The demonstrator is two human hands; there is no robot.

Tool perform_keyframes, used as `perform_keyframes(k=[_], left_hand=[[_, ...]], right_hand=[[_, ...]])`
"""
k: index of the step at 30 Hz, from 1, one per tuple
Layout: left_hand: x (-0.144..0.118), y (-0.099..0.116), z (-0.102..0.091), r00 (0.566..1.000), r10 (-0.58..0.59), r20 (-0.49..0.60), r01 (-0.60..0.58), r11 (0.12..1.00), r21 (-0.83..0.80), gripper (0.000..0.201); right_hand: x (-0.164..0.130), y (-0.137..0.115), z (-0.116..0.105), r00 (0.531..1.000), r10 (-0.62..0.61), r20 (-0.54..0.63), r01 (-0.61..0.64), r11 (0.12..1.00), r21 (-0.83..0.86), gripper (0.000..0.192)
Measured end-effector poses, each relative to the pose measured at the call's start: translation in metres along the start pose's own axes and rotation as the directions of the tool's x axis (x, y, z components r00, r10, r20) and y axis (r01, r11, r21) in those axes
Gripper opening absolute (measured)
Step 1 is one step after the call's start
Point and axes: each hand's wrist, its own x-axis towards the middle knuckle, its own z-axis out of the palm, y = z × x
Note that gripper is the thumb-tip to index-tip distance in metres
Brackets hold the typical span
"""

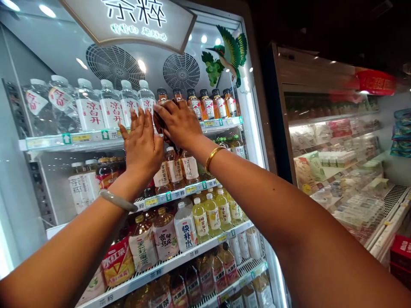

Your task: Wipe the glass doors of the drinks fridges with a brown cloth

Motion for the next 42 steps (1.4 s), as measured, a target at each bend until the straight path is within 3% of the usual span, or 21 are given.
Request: perform_keyframes(k=[4,6,9,11,13,16,18,20,22,24,26,28,31,33,35,38,40,42], left_hand=[[-0.01,0.0,0.002,0.999,0.015,0.045,-0.017,0.999,0.036,0.073],[-0.013,0.002,0.006,0.997,0.033,0.07,-0.037,0.998,0.053,0.075],[-0.008,0.012,0.016,0.997,0.041,0.069,-0.046,0.997,0.062,0.076],[-0.003,0.021,0.024,0.998,0.022,0.057,-0.026,0.998,0.062,0.077],[0.0,0.027,0.03,0.999,-0.005,0.042,0.003,0.998,0.061,0.076],[-0.004,0.033,0.033,0.999,-0.02,0.042,0.018,0.998,0.052,0.074],[-0.01,0.035,0.031,0.997,-0.006,0.073,0.001,0.998,0.068,0.074],[-0.012,0.039,0.029,0.994,0.01,0.108,-0.021,0.995,0.097,0.075],[-0.01,0.045,0.03,0.992,0.018,0.125,-0.033,0.993,0.117,0.076],[-0.004,0.052,0.034,0.992,0.005,0.125,-0.021,0.992,0.121,0.076],[0.0,0.058,0.039,0.992,-0.031,0.122,0.017,0.993,0.12,0.075],[-0.001,0.061,0.044,0.99,-0.07,0.119,0.056,0.991,0.119,0.073],[-0.011,0.06,0.045,0.99,-0.063,0.128,0.048,0.992,0.118,0.07],[-0.017,0.058,0.044,0.99,-0.021,0.143,0.004,0.993,0.119,0.07],[-0.019,0.058,0.047,0.989,0.016,0.144,-0.032,0.993,0.115,0.072],[-0.013,0.065,0.059,0.995,0.014,0.101,-0.022,0.996,0.083,0.074],[-0.007,0.072,0.07,0.997,-0.016,0.073,0.011,0.998,0.065,0.074],[-0.005,0.08,0.079,0.997,-0.031,0.068,0.027,0.997,0.066,0.072]], right_hand=[[-0.048,0.02,-0.007,0.973,-0.226,0.05,0.225,0.974,0.028,0.035],[-0.056,0.039,-0.01,0.963,-0.263,0.065,0.262,0.965,0.026,0.031],[-0.037,0.055,-0.009,0.996,-0.088,0.029,0.088,0.996,0.009,0.028],[-0.021,0.05,-0.005,0.998,0.053,-0.016,-0.052,0.998,0.022,0.029],[-0.018,0.038,-0.001,0.996,0.085,-0.04,-0.083,0.996,0.043,0.028],[-0.045,0.033,-0.001,0.996,-0.082,-0.035,0.083,0.996,0.044,0.028],[-0.067,0.044,-0.005,0.974,-0.226,-0.024,0.227,0.974,0.028,0.027],[-0.076,0.063,-0.007,0.959,-0.283,-0.011,0.283,0.959,0.015,0.026],[-0.067,0.079,-0.007,0.972,-0.236,-0.01,0.236,0.972,0.004,0.026],[-0.047,0.085,-0.004,0.993,-0.105,-0.049,0.106,0.994,0.012,0.025],[-0.031,0.079,0.0,0.996,0.008,-0.084,-0.004,0.999,0.046,0.027],[-0.031,0.07,0.0,0.997,0.031,-0.072,-0.025,0.997,0.078,0.033],[-0.059,0.07,-0.007,0.988,-0.152,-0.002,0.151,0.985,0.081,0.038],[-0.08,0.085,-0.015,0.955,-0.294,0.04,0.291,0.954,0.073,0.034],[-0.088,0.104,-0.022,0.942,-0.325,0.077,0.322,0.945,0.054,0.029],[-0.071,0.118,-0.023,0.988,-0.144,0.056,0.144,0.99,0.002,0.03],[-0.057,0.111,-0.018,0.999,0.03,-0.023,-0.031,0.999,-0.016,0.031],[-0.054,0.098,-0.012,0.994,0.087,-0.071,-0.088,0.996,-0.009,0.03]])
